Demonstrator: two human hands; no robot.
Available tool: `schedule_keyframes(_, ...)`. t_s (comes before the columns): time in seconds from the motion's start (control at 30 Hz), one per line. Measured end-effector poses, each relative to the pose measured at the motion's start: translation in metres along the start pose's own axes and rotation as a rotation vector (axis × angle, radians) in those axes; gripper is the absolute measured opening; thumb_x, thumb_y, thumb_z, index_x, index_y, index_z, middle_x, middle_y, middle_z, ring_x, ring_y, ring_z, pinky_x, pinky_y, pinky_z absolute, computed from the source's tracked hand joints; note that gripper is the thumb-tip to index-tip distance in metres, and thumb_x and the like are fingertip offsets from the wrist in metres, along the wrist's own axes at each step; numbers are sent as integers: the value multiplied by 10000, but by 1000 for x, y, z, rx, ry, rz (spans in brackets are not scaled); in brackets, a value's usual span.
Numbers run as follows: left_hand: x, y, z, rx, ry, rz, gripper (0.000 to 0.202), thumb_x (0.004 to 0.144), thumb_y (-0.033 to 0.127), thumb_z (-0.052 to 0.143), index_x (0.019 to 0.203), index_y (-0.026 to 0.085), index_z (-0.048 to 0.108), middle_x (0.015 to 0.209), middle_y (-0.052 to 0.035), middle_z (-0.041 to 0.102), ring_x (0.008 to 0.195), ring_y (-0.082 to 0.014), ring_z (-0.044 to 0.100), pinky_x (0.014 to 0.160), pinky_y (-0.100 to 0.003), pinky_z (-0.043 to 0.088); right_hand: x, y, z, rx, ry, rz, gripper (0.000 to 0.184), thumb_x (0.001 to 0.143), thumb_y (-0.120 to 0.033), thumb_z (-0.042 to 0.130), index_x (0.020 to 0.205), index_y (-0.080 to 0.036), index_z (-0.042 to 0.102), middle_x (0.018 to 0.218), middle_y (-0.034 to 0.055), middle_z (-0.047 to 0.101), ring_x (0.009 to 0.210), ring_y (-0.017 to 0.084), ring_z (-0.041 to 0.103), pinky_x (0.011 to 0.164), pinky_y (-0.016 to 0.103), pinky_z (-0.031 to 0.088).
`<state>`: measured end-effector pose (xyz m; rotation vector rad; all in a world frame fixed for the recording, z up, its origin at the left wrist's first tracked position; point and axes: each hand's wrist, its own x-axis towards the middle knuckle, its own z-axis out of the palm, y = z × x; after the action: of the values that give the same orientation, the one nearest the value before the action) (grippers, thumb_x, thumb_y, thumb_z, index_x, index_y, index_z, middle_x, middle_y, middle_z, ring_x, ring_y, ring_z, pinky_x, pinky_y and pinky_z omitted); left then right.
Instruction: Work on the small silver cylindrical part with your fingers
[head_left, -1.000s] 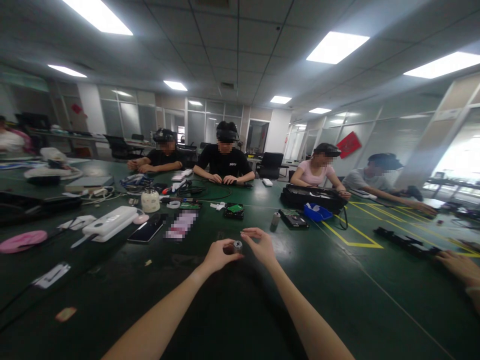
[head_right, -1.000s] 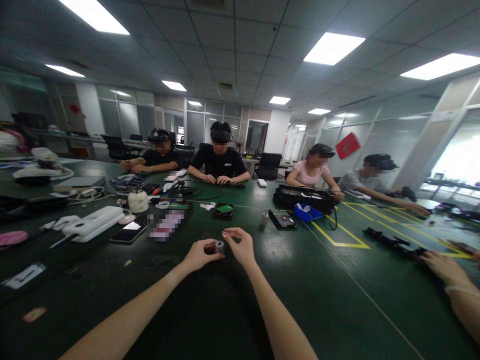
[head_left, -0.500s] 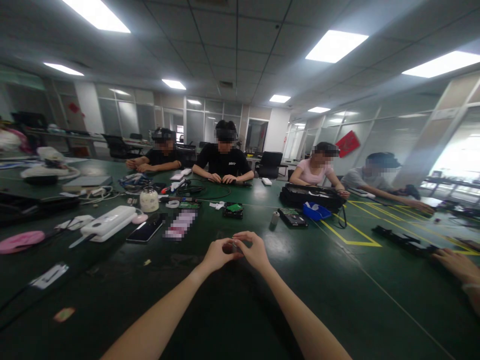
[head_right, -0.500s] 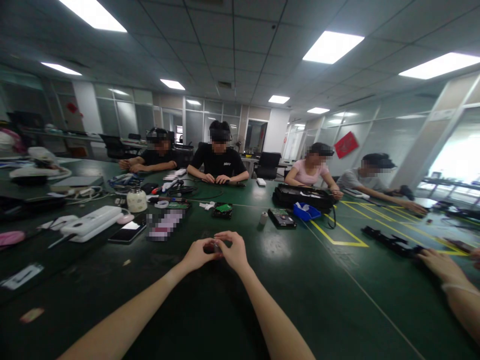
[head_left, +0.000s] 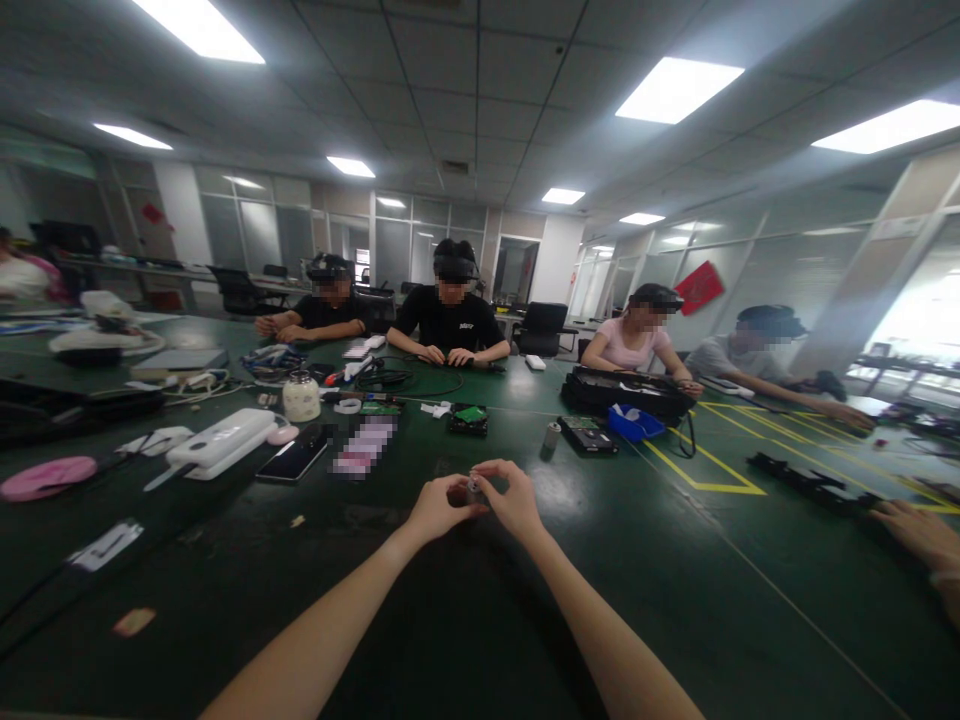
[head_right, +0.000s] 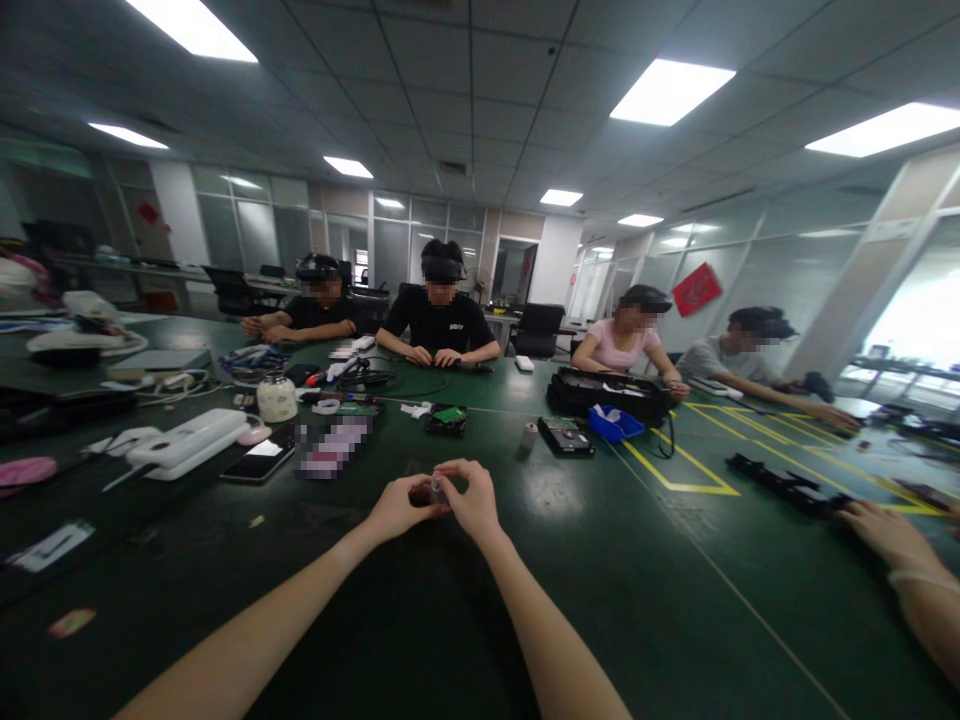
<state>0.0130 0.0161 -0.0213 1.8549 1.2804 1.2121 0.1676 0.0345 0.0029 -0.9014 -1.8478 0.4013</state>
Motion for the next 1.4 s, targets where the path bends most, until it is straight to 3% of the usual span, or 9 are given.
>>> schedule_keyframes(0.3, 0, -2, 2, -69, -4, -11, 375, 616, 349, 785, 939, 183, 692, 838, -44, 743, 803, -214, 687, 732, -267, 515, 1, 6, -1, 29, -31, 5, 79, 770, -286, 643, 753, -213, 665, 902, 29, 711, 829, 191, 668, 799, 322, 481)
schedule_keyframes(0.47, -1, -1, 1, -86, 1, 7, 522, 597, 281, 801, 1087, 193, 644, 942, -55, 732, 870, -212, 676, 790, -280, 510, 2, 2, -6, 5, 194, 163, 297, 830, -477, 555, 808, -193, 638, 500, -49, 553, 495, 148, 593, 565, 249, 443)
schedule_keyframes(0.6, -1, 2, -1, -38, -1, 41, 542, 622, 244, 772, 1146, 233, 634, 1038, -44, 710, 948, -218, 638, 830, -300, 478, 4, 8, -9, 29, 271, 251, 501, 887, -565, 373, 650, -189, 604, 442, -50, 454, 407, 131, 474, 460, 237, 356)
schedule_keyframes(0.7, -1, 5, -3, -49, 11, 31, 421, 693, 255, 699, 1113, 249, 665, 1086, -35, 701, 984, -225, 617, 834, -313, 451, 5, 17, -10, -76, 168, 286, 548, 906, -523, 308, 596, -191, 615, 490, -14, 501, 502, 161, 514, 513, 253, 373)
schedule_keyframes(0.87, 0, 5, -5, -81, 55, 26, 269, 741, 260, 624, 989, 212, 719, 1023, -47, 723, 969, -237, 617, 783, -309, 441, 2, 23, -9, -134, -126, 312, 226, 808, -250, 466, 817, -208, 687, 645, -16, 621, 611, 161, 565, 585, 243, 420)
schedule_keyframes(1.03, 4, -2, -5, -123, 182, 39, 162, 760, 264, 580, 782, 170, 711, 893, -59, 733, 889, -229, 635, 709, -293, 447, -3, 17, -9, -84, -393, 298, 344, 674, -108, 563, 996, -180, 663, 599, -44, 582, 546, 120, 507, 519, 204, 373)
schedule_keyframes(1.2, 2, 2, -2, -52, 176, 57, 254, 775, 286, 588, 984, 206, 708, 992, -55, 715, 940, -225, 612, 739, -303, 453, -9, 12, -9, -173, -459, 167, 267, 708, -326, 675, 926, -174, 657, 694, -17, 630, 594, 133, 540, 534, 216, 376)
schedule_keyframes(1.3, 0, 6, 1, 0, 152, 85, 229, 783, 304, 601, 955, 229, 731, 1026, -53, 711, 984, -234, 594, 793, -326, 457, -12, 8, -7, -302, -438, 105, 372, 750, -486, 634, 940, -167, 650, 659, 1, 628, 560, 148, 545, 515, 232, 354)
schedule_keyframes(1.4, 1, 8, 3, 36, 190, 90, 199, 780, 323, 619, 900, 229, 746, 1007, -54, 708, 981, -232, 591, 827, -340, 458, -13, 4, -6, -394, -429, 92, 364, 808, -522, 563, 899, -181, 653, 614, 10, 630, 526, 155, 557, 511, 243, 343)
